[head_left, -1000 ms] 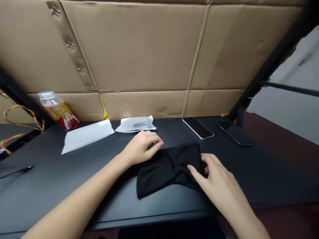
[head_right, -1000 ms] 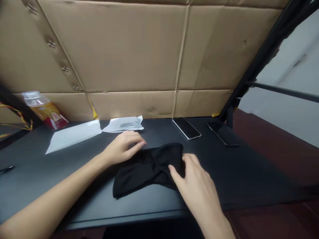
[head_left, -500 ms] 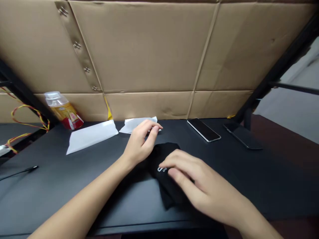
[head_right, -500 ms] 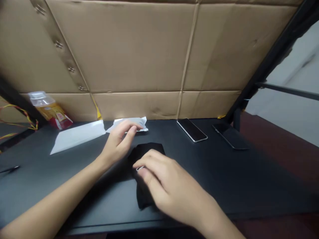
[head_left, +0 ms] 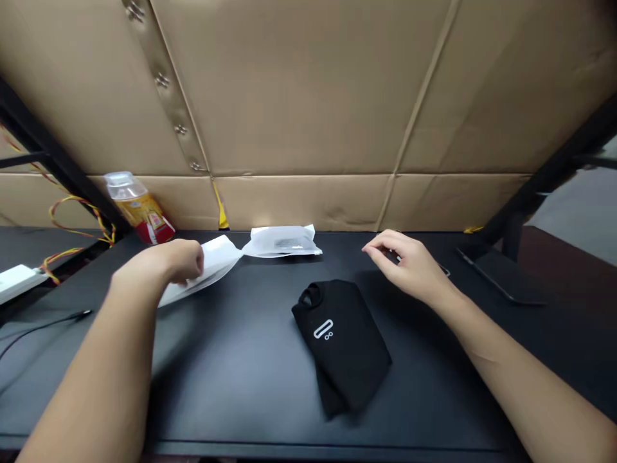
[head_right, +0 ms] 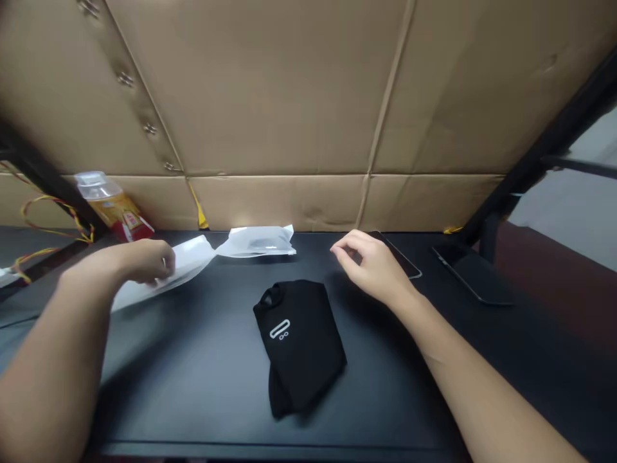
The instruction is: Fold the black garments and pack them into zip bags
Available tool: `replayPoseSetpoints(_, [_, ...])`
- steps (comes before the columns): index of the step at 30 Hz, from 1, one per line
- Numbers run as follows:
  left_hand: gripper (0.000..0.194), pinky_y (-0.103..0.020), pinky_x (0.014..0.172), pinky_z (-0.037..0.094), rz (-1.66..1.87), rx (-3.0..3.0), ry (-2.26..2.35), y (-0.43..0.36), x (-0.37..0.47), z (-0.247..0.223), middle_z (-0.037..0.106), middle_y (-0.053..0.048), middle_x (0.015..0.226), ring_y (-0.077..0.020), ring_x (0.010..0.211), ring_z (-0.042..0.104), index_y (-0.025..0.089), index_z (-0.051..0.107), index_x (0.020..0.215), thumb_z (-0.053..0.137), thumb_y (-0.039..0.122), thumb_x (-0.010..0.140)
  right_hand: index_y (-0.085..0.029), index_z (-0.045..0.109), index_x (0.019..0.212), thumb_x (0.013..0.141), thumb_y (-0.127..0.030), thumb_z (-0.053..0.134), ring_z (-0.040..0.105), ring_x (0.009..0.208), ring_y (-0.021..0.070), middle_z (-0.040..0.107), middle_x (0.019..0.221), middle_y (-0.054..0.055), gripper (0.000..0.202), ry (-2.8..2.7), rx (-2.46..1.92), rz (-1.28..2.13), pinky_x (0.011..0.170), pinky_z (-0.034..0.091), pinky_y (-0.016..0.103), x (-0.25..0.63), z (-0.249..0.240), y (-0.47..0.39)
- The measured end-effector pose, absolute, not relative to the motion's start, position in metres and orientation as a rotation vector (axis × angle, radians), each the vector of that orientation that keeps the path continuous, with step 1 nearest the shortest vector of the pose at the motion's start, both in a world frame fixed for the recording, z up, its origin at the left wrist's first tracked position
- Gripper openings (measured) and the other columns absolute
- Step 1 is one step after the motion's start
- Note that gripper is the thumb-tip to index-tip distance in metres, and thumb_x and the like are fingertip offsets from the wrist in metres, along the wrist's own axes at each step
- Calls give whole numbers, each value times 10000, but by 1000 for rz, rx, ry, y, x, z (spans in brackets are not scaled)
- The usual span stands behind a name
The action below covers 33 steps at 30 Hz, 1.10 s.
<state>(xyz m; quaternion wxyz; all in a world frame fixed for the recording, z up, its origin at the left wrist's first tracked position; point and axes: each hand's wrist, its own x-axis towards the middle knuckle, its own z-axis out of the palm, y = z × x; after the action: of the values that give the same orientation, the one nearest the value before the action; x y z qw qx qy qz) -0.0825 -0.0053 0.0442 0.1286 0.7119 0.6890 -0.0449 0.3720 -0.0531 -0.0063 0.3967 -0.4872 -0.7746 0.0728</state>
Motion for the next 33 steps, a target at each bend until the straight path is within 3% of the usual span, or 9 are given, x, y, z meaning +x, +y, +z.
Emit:
replayPoseSetpoints(3, [105,-310,594,533,-233,2049,1808,-24,-56,56,754,-28,688,-262,661,741,231,750,776,697,251,688,-243,710,913,1051,-311,579,668,903,217,725,993,48,202,-1998,-1156,178,759,514,354,358,-12,-68])
replayPoseSetpoints(5, [144,-261,518,491,-65,2235,1487,-42,-29,66,732,7,674,-217,611,715,255,722,896,619,268,796,-244,713,1047,1055,-273,574,678,974,217,713,1067,57,143,-2042,-1056,212,851,544,369,345,-13,-81])
replayPoseSetpoints(8, [344,-220,472,454,181,2291,1065,-70,14,72,694,70,635,-162,523,657,283,604,1193,524,192,871,-249,634,1350,1032,-232,615,652,1165,233,667,1269,97,319,-2191,-834,215,985,549,400,322,-14,-99])
replayPoseSetpoints(10, [448,-207,472,443,191,2266,916,-83,38,69,672,98,628,-137,498,612,289,524,1298,519,145,874,-256,635,1351,1029,-217,628,637,1198,233,658,1320,103,325,-2275,-719,161,1005,534,409,311,-15,-106])
replayPoseSetpoints(13, [286,-221,495,416,374,2319,815,-89,60,60,592,96,609,-118,499,515,267,548,1119,492,124,878,-247,689,1131,1064,-204,581,654,1075,217,722,1208,65,134,-2348,-703,116,921,511,397,305,-16,-108])
replayPoseSetpoints(16, [100,-253,511,374,797,2371,816,-85,72,50,528,59,630,-119,533,455,242,512,850,472,151,851,-228,651,1074,1089,-159,493,651,1012,214,748,1077,52,173,-2325,-772,203,895,489,397,312,-14,-105])
replayPoseSetpoints(22, [256,-256,547,403,866,2451,664,-81,82,34,568,50,572,-110,498,492,213,640,765,416,127,852,-250,702,1164,1006,-190,645,602,1085,252,682,1182,82,178,-2350,-830,160,968,504,438,323,-6,-105])
replayPoseSetpoints(28, [338,-302,576,375,777,2881,666,-65,77,20,536,24,614,-148,550,483,221,519,755,382,319,1048,-234,669,1046,1025,-106,574,652,1125,216,689,1190,61,161,-2288,-848,321,1014,539,404,329,-10,-97])
replayPoseSetpoints(33, [433,-332,561,298,1193,2994,786,-54,65,12,394,25,537,-153,498,344,234,323,653,312,280,1083,-239,700,991,1022,-165,613,580,1313,272,614,1377,97,118,-2314,-921,133,1113,518,511,353,-10,-85])
